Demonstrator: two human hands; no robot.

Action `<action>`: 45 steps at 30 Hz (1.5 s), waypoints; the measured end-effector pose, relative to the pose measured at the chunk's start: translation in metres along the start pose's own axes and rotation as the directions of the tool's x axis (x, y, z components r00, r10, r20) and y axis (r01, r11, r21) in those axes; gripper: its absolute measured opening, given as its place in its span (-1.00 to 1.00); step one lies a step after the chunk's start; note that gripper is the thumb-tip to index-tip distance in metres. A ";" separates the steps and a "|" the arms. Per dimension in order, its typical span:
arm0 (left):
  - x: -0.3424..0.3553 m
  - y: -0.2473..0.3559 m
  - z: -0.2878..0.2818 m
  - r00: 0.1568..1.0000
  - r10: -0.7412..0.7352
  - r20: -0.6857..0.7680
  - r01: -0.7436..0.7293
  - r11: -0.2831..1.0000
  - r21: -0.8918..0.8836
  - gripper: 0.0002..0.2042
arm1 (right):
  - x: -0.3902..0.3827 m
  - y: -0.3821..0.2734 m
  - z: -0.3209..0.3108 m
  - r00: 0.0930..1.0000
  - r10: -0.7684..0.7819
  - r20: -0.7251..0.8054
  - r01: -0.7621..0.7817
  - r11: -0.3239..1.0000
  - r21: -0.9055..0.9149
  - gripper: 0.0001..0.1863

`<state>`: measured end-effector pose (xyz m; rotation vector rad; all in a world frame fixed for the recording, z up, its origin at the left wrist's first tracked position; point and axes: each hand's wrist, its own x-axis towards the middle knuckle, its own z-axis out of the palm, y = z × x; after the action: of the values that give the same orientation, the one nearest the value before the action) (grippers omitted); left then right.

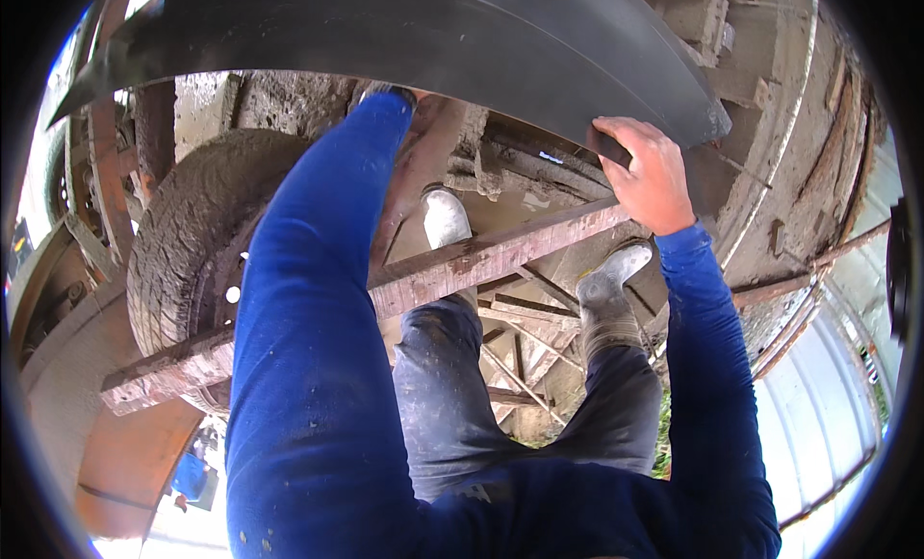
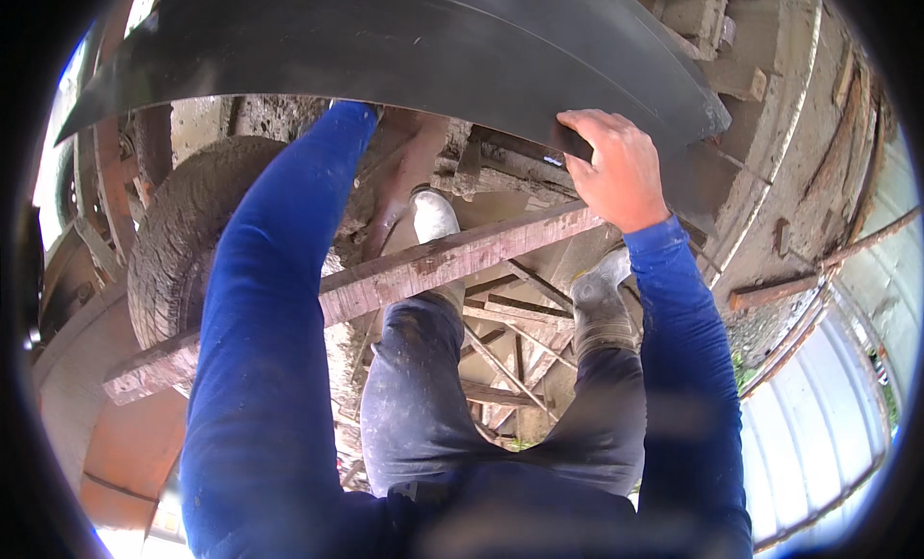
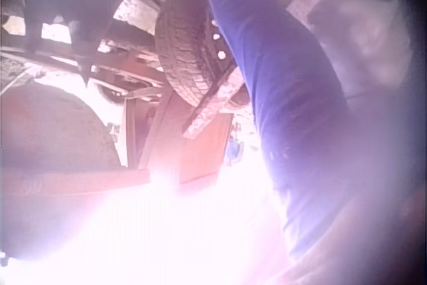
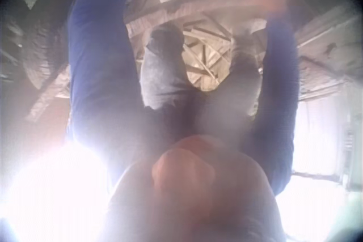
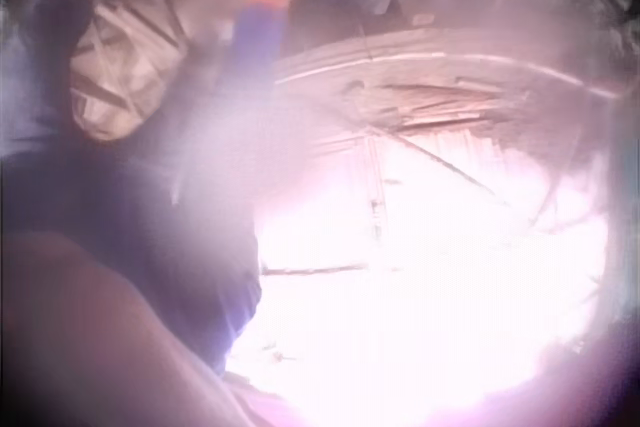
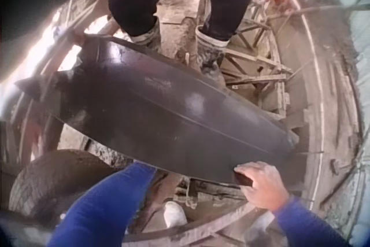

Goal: The person positions and fits a large curved metal sheet onto a metal frame near a cement mixer. They repeatedly lift, align, and adjust the sheet with both hands, then walk to retrieve a long orange pipe and a yellow power tool from the ground.

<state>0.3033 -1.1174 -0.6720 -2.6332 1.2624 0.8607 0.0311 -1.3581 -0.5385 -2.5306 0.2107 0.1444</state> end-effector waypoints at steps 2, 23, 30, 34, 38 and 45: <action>0.001 -0.003 -0.002 1.000 0.010 0.016 -0.010 1.000 0.010 -0.63 | 0.005 0.001 -0.005 1.000 0.008 -0.008 -0.008 1.000 0.002 -0.58; 0.038 -0.038 -0.036 0.983 0.141 0.119 -0.152 0.985 0.086 -0.61 | -0.008 0.018 -0.019 0.995 0.102 -0.011 -0.101 0.992 0.081 -0.51; 0.030 -0.044 -0.047 0.987 0.115 0.112 -0.127 0.986 0.108 -0.60 | 0.002 0.016 -0.027 0.995 0.073 -0.062 -0.069 0.996 0.062 -0.58; 0.051 -0.027 -0.025 0.975 0.179 0.133 -0.190 0.979 0.077 -0.60 | -0.008 0.020 -0.029 0.987 0.127 -0.095 -0.121 0.990 0.069 -0.55; 0.034 -0.039 -0.031 0.980 0.135 0.146 -0.151 0.983 0.107 -0.59 | 0.002 0.016 -0.036 0.987 0.101 -0.122 -0.081 0.984 0.159 -0.51; 0.047 -0.033 -0.033 0.978 0.145 0.151 -0.164 0.980 0.116 -0.59 | 0.001 0.020 -0.028 0.982 0.083 -0.170 -0.053 0.983 0.174 -0.51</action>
<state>0.3663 -1.1387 -0.6742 -2.3555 1.4478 0.9361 0.0297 -1.3905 -0.5270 -2.3677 0.3646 -0.0701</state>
